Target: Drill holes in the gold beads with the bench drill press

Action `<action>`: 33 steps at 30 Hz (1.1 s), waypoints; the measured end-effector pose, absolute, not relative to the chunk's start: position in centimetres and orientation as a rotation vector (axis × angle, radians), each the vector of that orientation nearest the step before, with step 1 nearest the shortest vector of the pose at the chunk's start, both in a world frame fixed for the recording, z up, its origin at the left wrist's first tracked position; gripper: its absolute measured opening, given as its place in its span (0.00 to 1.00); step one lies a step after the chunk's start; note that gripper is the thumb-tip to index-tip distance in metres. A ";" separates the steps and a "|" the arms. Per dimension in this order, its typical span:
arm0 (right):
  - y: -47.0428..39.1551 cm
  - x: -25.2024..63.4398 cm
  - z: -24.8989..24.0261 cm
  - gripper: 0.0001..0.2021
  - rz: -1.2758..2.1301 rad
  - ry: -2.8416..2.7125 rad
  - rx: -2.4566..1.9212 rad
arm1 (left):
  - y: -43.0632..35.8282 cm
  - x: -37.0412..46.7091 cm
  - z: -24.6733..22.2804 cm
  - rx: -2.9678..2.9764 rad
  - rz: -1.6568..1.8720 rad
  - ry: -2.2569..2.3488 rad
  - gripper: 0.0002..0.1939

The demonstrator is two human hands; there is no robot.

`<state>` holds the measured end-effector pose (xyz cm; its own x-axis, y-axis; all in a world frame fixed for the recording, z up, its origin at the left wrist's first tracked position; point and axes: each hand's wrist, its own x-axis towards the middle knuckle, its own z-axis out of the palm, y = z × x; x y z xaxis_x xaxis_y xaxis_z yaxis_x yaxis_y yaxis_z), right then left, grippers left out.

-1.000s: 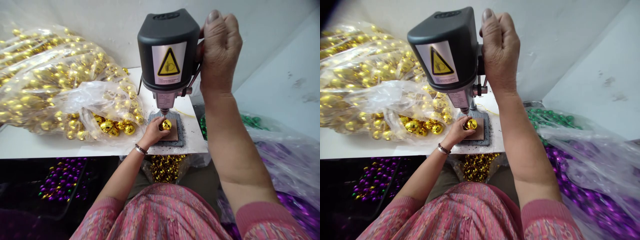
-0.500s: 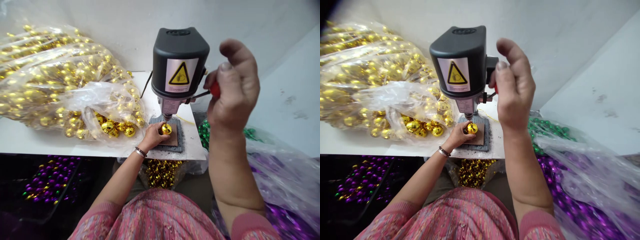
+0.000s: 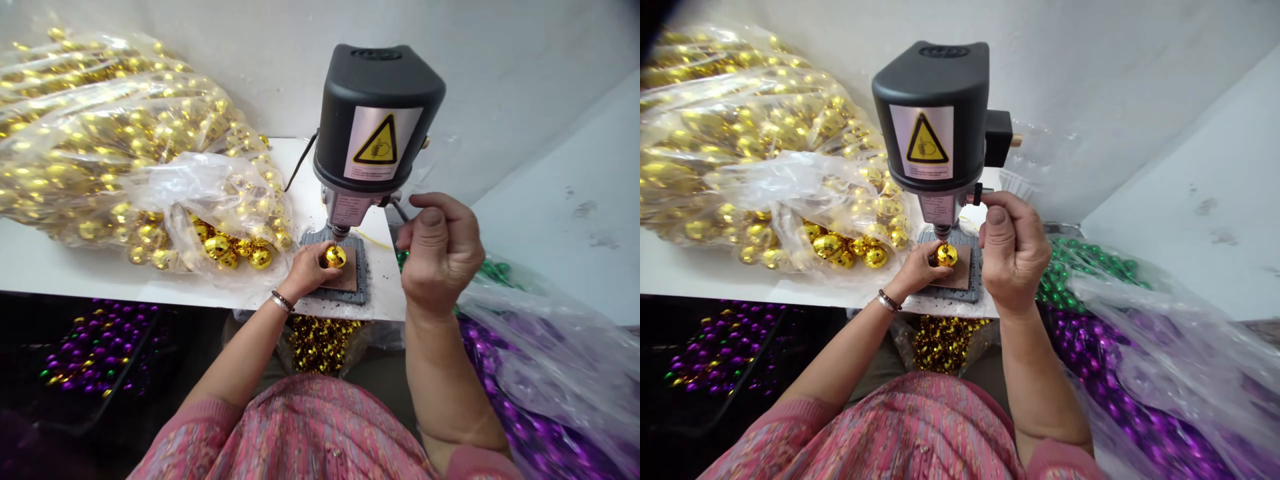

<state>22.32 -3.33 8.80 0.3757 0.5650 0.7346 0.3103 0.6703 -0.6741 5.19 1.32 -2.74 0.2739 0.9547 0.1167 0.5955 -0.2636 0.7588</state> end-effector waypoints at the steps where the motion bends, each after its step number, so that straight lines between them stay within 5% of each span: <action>1: -3.3 22.3 8.5 0.11 0.179 -1.218 -0.858 | 1.3 5.2 -2.7 1.949 0.776 1.380 0.29; 19: -2.6 22.4 3.9 0.09 0.101 -1.252 -0.793 | 1.4 5.0 -2.1 1.951 0.707 1.353 0.30; 33: 2.6 23.1 14.0 0.16 0.103 -1.247 -0.607 | -2.5 4.0 -2.3 1.891 0.877 1.399 0.32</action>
<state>23.13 2.65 14.03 0.3352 0.3942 0.8557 0.2486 0.8390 -0.4839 3.99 -2.55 -2.30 0.2182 0.9648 0.1467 0.5527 -0.2461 0.7962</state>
